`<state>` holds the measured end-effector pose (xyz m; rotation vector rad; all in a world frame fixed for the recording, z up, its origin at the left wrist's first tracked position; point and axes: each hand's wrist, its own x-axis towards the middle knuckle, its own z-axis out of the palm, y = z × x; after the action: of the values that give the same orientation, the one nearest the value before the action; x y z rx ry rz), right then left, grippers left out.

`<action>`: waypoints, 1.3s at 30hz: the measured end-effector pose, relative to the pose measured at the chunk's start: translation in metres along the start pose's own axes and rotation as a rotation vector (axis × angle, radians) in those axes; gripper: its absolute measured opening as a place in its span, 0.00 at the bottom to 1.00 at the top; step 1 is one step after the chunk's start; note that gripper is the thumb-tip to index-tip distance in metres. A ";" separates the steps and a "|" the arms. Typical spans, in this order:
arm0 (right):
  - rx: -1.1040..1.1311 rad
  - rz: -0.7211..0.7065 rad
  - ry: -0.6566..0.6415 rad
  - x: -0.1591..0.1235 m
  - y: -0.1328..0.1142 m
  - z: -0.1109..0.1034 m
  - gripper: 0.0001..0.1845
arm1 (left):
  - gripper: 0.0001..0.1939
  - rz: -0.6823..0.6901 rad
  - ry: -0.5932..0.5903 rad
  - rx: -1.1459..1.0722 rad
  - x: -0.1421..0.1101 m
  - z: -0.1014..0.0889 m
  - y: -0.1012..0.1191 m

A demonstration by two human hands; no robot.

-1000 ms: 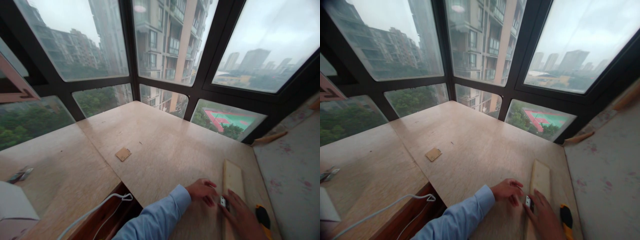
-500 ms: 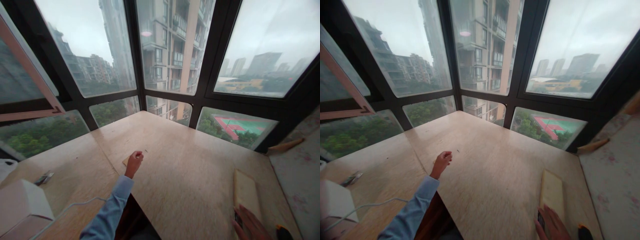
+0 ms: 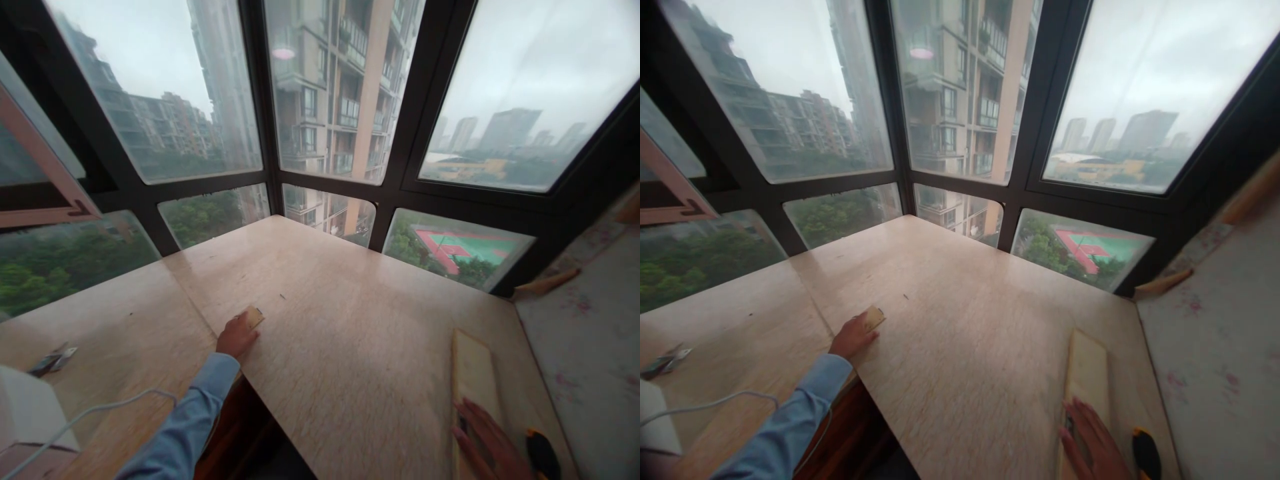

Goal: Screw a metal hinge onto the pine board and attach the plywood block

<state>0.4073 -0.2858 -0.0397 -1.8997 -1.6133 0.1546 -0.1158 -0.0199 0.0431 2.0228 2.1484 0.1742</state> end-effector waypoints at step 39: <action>-0.031 0.050 -0.050 -0.004 -0.023 -0.007 0.30 | 0.41 0.276 0.250 -1.177 -0.069 0.015 0.136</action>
<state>0.3902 -0.2914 -0.0236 -1.9754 -1.6102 0.2011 0.0243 -0.0809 0.0607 1.5248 1.2395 1.3896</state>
